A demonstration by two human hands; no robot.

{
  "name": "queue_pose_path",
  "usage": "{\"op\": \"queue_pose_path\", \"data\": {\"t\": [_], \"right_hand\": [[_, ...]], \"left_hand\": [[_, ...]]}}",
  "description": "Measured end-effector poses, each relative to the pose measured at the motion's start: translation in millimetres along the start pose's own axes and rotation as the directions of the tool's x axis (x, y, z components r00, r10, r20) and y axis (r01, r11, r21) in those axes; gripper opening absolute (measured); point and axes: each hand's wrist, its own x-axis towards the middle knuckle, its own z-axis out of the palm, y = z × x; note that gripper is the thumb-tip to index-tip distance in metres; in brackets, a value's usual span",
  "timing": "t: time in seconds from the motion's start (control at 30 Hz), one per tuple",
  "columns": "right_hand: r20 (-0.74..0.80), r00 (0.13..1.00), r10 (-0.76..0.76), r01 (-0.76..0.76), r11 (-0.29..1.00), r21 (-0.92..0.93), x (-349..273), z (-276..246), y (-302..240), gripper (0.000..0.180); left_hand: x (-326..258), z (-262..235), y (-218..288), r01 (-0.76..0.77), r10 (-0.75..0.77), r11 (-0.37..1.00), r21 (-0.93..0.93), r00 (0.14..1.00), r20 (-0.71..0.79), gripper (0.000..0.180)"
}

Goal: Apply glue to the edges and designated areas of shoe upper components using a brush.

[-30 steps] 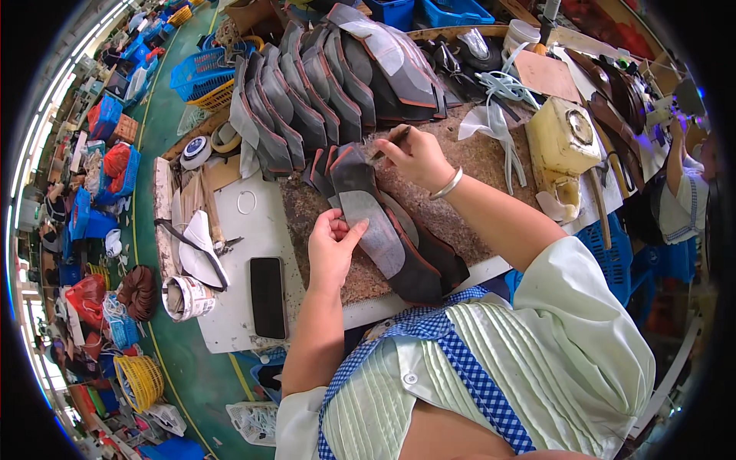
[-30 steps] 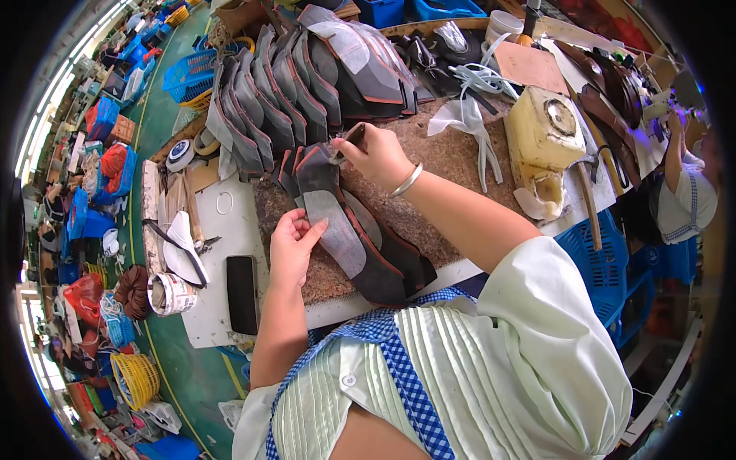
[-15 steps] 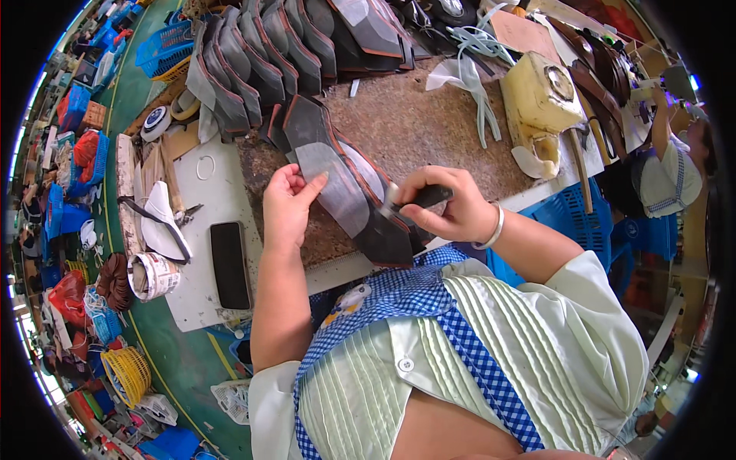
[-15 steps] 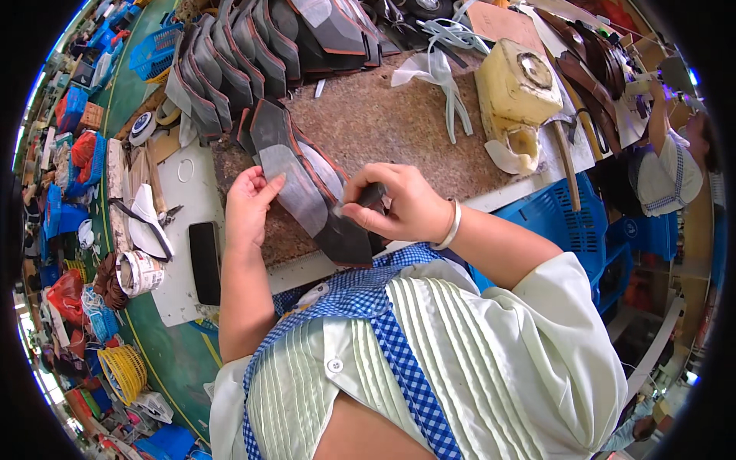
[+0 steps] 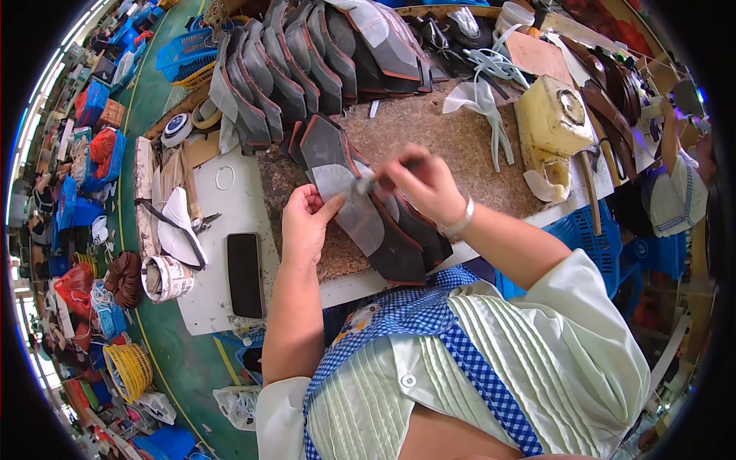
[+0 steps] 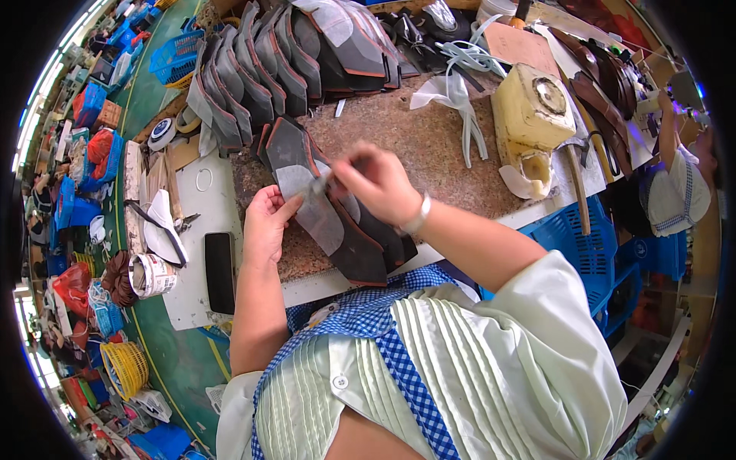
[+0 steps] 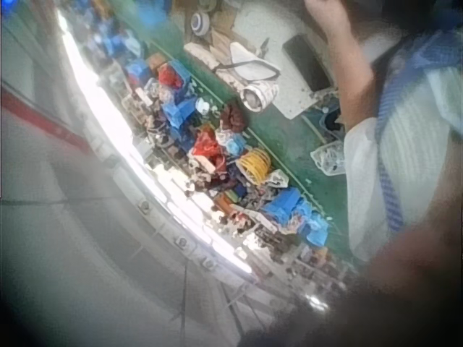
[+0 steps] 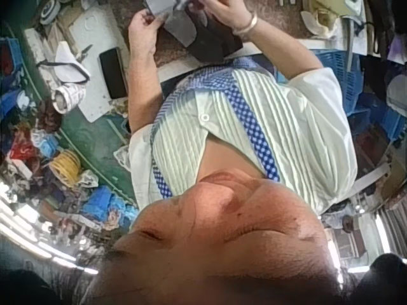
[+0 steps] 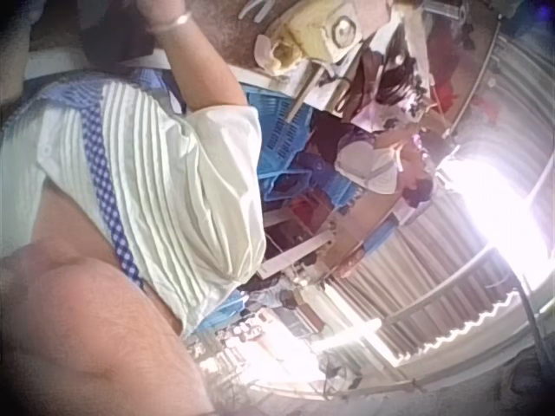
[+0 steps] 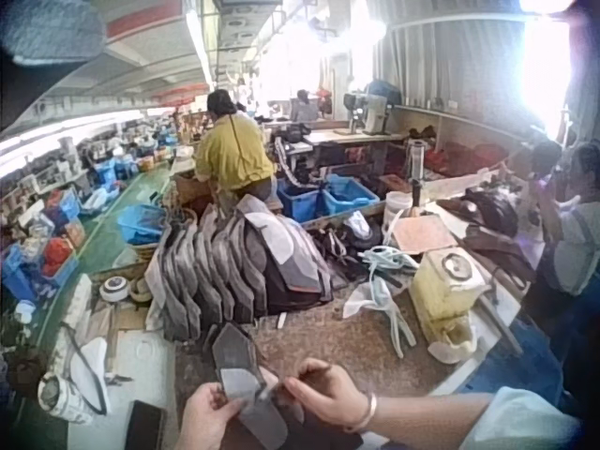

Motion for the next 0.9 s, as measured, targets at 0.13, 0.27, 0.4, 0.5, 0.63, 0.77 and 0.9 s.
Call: {"op": "queue_pose_path", "data": {"t": [0.13,0.27,0.4,0.5,0.63,0.77,0.9], "right_hand": [[0.503,0.853,-0.135,0.408,0.775,-0.483,-44.4,-22.8,-26.8,0.009],[0.261,0.946,-0.193,0.322,0.663,-0.676,-21.6,-23.9,-55.5,0.014],[0.628,0.766,0.134,0.613,0.137,-0.778,-14.0,-22.8,-27.2,0.035],[0.627,0.778,0.045,0.608,0.197,-0.769,-18.9,-26.9,-42.1,0.028],[0.310,0.890,-0.334,0.430,0.392,-0.813,-33.3,-46.5,-73.7,0.016],[0.106,0.970,-0.220,0.213,0.550,-0.808,-41.3,-84.9,-78.4,0.013],[0.418,0.898,-0.137,0.440,0.238,-0.866,-15.5,-88.4,-86.6,0.056]], "left_hand": [[5.5,-6.7,-3.6,-0.081,0.087,0.991,-0.107,0.995,0.054,0.029],[-3.5,-19.4,17.0,-0.012,0.030,0.998,-0.060,0.954,0.298,0.039],[-59.4,-3.0,31.2,-0.264,0.354,0.903,-0.339,0.904,0.240,0.046],[-79.2,-39.8,23.2,-0.274,0.315,0.949,-0.157,0.856,0.411,0.051],[-54.7,-17.9,82.2,-0.354,0.396,0.879,-0.318,0.915,0.074,0.044],[9.8,1.0,133.0,-0.183,0.265,0.943,-0.279,0.918,0.294,0.036],[17.1,30.0,133.9,-0.230,0.288,0.955,-0.187,0.866,0.409,0.041]]}}
